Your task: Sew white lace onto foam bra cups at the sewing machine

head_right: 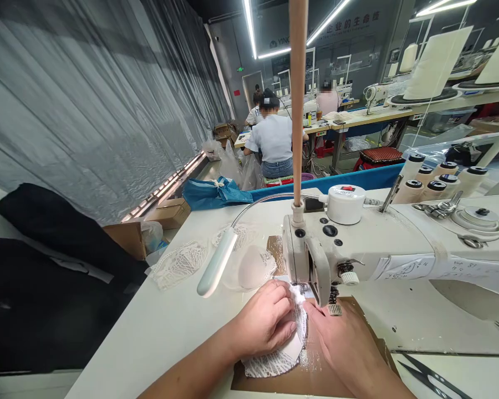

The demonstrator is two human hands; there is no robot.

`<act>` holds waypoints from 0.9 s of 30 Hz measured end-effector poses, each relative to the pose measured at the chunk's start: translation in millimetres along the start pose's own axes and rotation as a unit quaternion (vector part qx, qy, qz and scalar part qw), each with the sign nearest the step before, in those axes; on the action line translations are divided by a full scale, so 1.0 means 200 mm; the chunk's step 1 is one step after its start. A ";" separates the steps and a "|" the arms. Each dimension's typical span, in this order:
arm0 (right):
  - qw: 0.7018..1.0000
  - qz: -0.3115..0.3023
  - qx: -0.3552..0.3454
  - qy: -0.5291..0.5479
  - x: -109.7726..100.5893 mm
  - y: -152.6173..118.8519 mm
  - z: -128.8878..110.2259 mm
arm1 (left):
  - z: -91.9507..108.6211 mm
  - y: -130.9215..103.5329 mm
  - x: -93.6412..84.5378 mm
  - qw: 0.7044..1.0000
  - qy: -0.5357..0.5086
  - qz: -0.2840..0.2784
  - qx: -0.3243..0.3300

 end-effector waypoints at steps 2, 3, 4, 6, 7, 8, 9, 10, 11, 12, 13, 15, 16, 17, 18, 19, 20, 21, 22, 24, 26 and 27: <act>1.000 -0.005 0.011 -0.011 0.01 0.00 0.00 | 0.00 0.00 0.00 1.000 0.005 0.003 -0.009; 1.000 -0.006 0.017 -0.015 0.01 -0.01 0.01 | 0.00 0.00 0.00 1.000 0.010 0.004 -0.013; 1.000 -0.007 0.021 -0.017 0.01 -0.01 0.01 | 0.00 0.00 0.00 1.000 0.017 0.005 -0.015; 1.000 -0.014 0.020 -0.019 0.01 -0.02 0.01 | 0.01 0.00 -0.01 0.999 0.035 0.010 -0.012; 1.000 -0.020 0.014 -0.015 0.00 -0.02 0.01 | 0.01 0.01 -0.02 0.999 0.046 0.013 -0.006; 1.000 -0.028 0.006 -0.004 0.00 -0.02 0.01 | 0.01 0.01 -0.02 0.998 0.058 0.015 0.002; 0.999 -0.034 -0.003 0.011 -0.01 -0.02 0.00 | 0.02 0.01 -0.03 0.997 0.070 0.018 0.012; 0.999 -0.039 -0.013 0.029 -0.02 -0.01 0.00 | 0.02 0.01 -0.03 0.996 0.081 0.018 0.024; 0.998 -0.039 -0.024 0.049 -0.03 -0.01 -0.01 | 0.03 0.01 -0.04 0.995 0.088 0.019 0.038; 0.997 -0.033 -0.034 0.066 -0.04 0.00 -0.01 | 0.03 0.01 -0.04 0.994 0.090 0.019 0.053; 0.996 -0.024 -0.042 0.077 -0.05 0.00 -0.02 | 0.03 0.01 -0.05 0.994 0.089 0.017 0.068; 0.996 -0.005 -0.053 0.078 -0.07 0.01 -0.02 | 0.03 0.01 -0.05 0.992 0.078 0.010 0.094; 0.996 -0.001 -0.056 0.073 -0.07 0.01 -0.02 | 0.02 0.01 -0.05 0.992 0.072 0.003 0.103; 0.996 0.001 -0.056 0.067 -0.07 0.01 -0.02 | 0.01 0.00 -0.04 0.992 0.066 -0.004 0.108; 0.997 -0.001 -0.056 0.060 -0.07 0.01 -0.02 | 0.00 0.00 -0.04 0.992 0.060 -0.013 0.111; 0.997 -0.003 -0.056 0.054 -0.07 0.01 -0.02 | -0.01 -0.01 -0.03 0.992 0.055 -0.021 0.113; 0.997 -0.004 -0.054 0.047 -0.07 0.01 -0.02 | -0.02 -0.01 -0.03 0.992 0.049 -0.027 0.114; 0.998 -0.004 -0.051 0.038 -0.06 0.02 -0.02 | -0.03 -0.02 -0.02 0.992 0.045 -0.032 0.116; 0.998 -0.005 -0.046 0.029 -0.06 0.02 -0.02 | -0.03 -0.02 -0.02 0.992 0.042 -0.034 0.118; 0.999 -0.005 -0.043 0.007 -0.05 0.02 -0.02 | -0.04 -0.02 -0.02 0.992 0.039 -0.030 0.120; 0.999 0.000 -0.047 -0.015 -0.04 0.02 -0.02 | -0.03 -0.02 -0.03 0.992 0.037 -0.024 0.115; 0.998 0.003 -0.051 -0.023 -0.03 0.02 -0.02 | -0.03 -0.02 -0.03 0.993 0.035 -0.023 0.110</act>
Point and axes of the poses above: each hand's wrist, its own y-axis towards the middle knuckle, its own x-axis out of the palm, z = x × y, the point moved 1 cm from there along y, towards the middle knuckle, and after that the axes turned 14 degrees about y, right-handed, at the moved point
